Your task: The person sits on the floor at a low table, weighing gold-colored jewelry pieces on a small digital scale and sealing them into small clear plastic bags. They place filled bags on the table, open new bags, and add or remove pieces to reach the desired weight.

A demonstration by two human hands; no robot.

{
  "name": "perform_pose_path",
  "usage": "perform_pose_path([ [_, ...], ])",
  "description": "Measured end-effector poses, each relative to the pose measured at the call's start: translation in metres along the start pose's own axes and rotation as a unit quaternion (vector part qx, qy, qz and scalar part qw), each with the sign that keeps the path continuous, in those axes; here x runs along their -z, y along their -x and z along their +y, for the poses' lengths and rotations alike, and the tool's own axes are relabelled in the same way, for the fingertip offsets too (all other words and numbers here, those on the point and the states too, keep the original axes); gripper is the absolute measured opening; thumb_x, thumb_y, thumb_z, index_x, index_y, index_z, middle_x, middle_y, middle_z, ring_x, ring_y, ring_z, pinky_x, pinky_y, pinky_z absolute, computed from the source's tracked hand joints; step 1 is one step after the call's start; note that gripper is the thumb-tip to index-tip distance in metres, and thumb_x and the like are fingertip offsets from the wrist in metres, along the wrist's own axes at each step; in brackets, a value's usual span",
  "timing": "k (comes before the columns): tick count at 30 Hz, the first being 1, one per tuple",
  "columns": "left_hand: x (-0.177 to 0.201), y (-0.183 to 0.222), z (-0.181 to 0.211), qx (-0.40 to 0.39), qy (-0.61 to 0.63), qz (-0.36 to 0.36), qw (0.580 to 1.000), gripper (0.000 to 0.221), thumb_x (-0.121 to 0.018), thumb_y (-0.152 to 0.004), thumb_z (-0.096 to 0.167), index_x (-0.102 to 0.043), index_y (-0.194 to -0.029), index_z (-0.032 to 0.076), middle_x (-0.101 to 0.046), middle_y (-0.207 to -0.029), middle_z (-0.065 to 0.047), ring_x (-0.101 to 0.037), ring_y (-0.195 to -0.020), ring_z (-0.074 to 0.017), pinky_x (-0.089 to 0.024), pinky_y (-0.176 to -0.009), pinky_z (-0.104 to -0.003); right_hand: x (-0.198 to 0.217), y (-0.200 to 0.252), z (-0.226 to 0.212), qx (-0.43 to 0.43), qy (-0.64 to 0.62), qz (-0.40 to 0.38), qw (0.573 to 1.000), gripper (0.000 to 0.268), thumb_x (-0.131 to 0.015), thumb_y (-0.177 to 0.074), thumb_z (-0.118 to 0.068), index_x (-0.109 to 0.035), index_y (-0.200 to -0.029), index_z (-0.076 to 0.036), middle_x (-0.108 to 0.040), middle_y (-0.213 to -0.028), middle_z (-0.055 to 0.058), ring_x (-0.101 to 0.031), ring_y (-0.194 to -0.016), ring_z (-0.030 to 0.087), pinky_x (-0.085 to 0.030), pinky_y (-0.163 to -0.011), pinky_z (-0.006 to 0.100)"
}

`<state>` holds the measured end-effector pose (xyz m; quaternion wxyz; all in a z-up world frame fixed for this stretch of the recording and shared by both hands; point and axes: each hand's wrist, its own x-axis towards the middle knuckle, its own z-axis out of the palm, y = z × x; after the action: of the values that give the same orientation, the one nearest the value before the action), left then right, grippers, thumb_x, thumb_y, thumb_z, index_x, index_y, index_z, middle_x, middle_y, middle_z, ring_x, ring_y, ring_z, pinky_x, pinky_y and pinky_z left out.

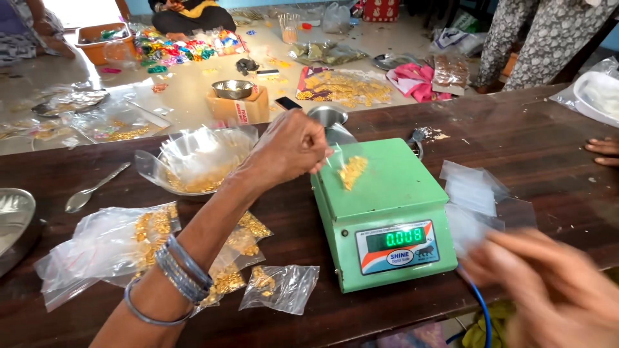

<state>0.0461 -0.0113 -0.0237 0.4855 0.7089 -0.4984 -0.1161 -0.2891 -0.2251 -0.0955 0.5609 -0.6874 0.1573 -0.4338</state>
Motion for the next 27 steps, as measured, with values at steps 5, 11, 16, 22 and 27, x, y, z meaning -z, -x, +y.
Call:
perform_pose_path([
  [5,0.028,0.047,0.089,-0.205,-0.266,0.031,0.942,0.035,-0.073,-0.086,0.003,-0.045,-0.068,-0.006,-0.037,-0.061,-0.022,-0.043,-0.054,-0.0309,-0.035,-0.053,-0.045,-0.105,-0.007,-0.090,0.131,0.085,-0.109,0.982,0.057,-0.074,-0.079,0.005,-0.058,-0.133,0.010,-0.064,-0.138,0.022,-0.072,-0.118,0.032,-0.060,-0.089,0.038],
  [11,0.045,0.120,0.156,-0.226,-0.300,-0.026,0.926,0.021,-0.071,-0.088,0.008,-0.055,-0.079,-0.002,-0.050,-0.071,-0.018,-0.053,-0.065,-0.0374,-0.040,-0.060,-0.047,-0.142,-0.015,-0.074,0.069,-0.167,-0.223,0.958,0.056,-0.077,-0.075,0.003,-0.060,-0.128,0.012,-0.060,-0.146,0.020,-0.068,-0.128,0.030,-0.057,-0.106,0.044],
  [16,0.033,0.177,0.145,-0.181,-0.255,0.050,0.949,0.021,-0.073,-0.090,0.014,-0.060,-0.097,0.000,-0.062,-0.083,-0.014,-0.064,-0.076,-0.0317,-0.051,-0.071,-0.044,-0.179,0.013,-0.065,-0.071,-0.253,-0.236,0.936,0.021,-0.072,-0.090,0.003,-0.069,-0.108,0.012,-0.074,-0.101,0.027,-0.074,-0.091,0.030,-0.061,-0.089,0.044],
  [22,-0.025,0.240,0.094,-0.023,-0.021,0.239,0.971,0.058,-0.080,-0.087,0.028,-0.060,-0.134,0.000,-0.077,-0.109,-0.010,-0.077,-0.100,-0.0188,-0.062,-0.085,-0.032,-0.205,0.042,-0.087,-0.044,-0.267,-0.212,0.939,0.008,-0.067,-0.094,0.002,-0.069,-0.095,0.009,-0.074,-0.096,0.021,-0.075,-0.088,0.026,-0.064,-0.091,0.046],
  [27,-0.056,0.251,0.074,0.089,0.213,0.295,0.927,0.038,-0.074,-0.090,0.019,-0.072,-0.124,0.001,-0.080,-0.106,-0.010,-0.077,-0.095,-0.0153,-0.065,-0.083,-0.029,-0.214,0.056,-0.086,-0.028,-0.245,-0.225,0.943,0.006,-0.065,-0.096,0.004,-0.067,-0.094,0.009,-0.072,-0.099,0.022,-0.073,-0.090,0.026,-0.066,-0.091,0.051],
])
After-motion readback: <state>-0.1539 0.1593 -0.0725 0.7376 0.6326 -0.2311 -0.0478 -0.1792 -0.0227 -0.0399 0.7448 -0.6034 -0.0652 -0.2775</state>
